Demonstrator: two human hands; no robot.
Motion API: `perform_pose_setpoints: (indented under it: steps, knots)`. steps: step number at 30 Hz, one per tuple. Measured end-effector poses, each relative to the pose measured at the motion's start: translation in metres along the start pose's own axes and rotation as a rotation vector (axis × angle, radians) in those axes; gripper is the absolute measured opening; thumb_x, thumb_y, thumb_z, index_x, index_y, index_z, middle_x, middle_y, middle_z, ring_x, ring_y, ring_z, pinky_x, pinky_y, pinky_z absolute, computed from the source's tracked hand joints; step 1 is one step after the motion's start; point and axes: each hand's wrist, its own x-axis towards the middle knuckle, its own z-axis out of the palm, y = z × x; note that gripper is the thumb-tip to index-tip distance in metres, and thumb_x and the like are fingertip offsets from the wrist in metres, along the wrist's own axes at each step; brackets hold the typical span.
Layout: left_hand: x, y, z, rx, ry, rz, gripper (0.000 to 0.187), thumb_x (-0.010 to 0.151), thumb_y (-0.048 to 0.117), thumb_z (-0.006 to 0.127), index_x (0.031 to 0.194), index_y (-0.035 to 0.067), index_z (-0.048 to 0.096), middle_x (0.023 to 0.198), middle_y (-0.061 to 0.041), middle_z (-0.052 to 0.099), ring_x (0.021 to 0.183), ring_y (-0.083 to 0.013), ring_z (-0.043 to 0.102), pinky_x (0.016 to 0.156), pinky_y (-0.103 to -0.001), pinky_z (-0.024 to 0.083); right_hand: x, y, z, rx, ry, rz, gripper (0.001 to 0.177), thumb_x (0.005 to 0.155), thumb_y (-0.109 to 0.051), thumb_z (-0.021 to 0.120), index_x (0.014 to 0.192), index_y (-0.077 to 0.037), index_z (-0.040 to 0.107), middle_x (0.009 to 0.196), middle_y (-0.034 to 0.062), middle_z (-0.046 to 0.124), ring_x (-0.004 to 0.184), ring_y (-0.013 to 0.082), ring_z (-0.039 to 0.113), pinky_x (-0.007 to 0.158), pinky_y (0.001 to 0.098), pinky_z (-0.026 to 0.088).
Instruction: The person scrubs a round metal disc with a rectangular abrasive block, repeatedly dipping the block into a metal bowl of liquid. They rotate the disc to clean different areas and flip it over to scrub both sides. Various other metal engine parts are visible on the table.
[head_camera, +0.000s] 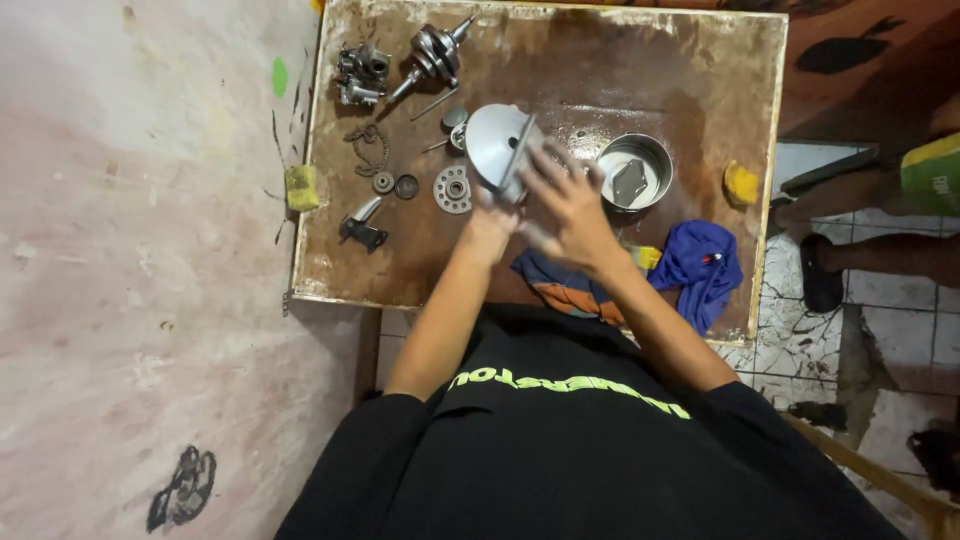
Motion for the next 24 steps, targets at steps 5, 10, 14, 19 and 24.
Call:
perform_pose_setpoints:
  steps: [5,10,14,19,24]
  knots:
    - [-0.016,-0.001,0.025,-0.069,-0.208,0.007,0.068,0.101,0.060,0.036,0.143,0.009,0.050,0.135,-0.014,0.059,0.125,-0.0306,0.057,0.100,-0.048,0.055,0.013,0.020,0.005,-0.018,0.040,-0.016,0.066,0.092,-0.043,0.068,0.150,-0.014,0.057,0.154,0.0187,0.052,0.150,0.0341,0.043,0.121,0.0541,0.022]
    - [-0.036,0.007,0.037,0.076,-0.203,0.275,0.059,0.107,0.048,0.039,0.153,0.011,0.045,0.144,-0.013,0.055,0.131,-0.0284,0.054,0.113,-0.050,0.048,0.011,0.002,0.005,0.034,0.042,-0.016,0.074,0.092,-0.048,0.066,0.152,-0.007,0.052,0.153,0.0243,0.048,0.146,0.0375,0.042,0.120,0.0537,0.022]
    - [-0.031,-0.015,0.021,0.147,-0.257,0.124,0.060,0.107,0.046,0.046,0.156,0.012,0.042,0.154,-0.008,0.051,0.141,-0.0256,0.051,0.120,-0.043,0.044,0.019,0.005,0.011,0.143,0.072,-0.054,0.074,0.093,-0.046,0.063,0.152,-0.004,0.049,0.161,0.0237,0.042,0.151,0.0382,0.040,0.123,0.0541,0.022]
    - [-0.090,0.013,0.084,0.736,-0.176,0.375,0.063,0.098,0.036,0.061,0.153,0.016,0.037,0.150,-0.011,0.049,0.138,-0.0303,0.052,0.114,-0.049,0.052,0.012,0.005,0.014,0.117,0.050,-0.106,0.064,0.093,-0.042,0.065,0.145,-0.007,0.054,0.165,0.0193,0.041,0.153,0.0375,0.041,0.124,0.0537,0.020]
    - [0.003,-0.012,-0.023,-0.096,-0.298,0.065,0.055,0.114,0.041,0.048,0.159,0.010,0.041,0.149,-0.011,0.054,0.133,-0.0278,0.056,0.111,-0.043,0.055,0.008,0.034,0.022,0.138,0.032,0.018,0.046,0.098,-0.028,0.063,0.140,-0.010,0.057,0.167,0.0110,0.046,0.156,0.0309,0.046,0.128,0.0537,0.020]
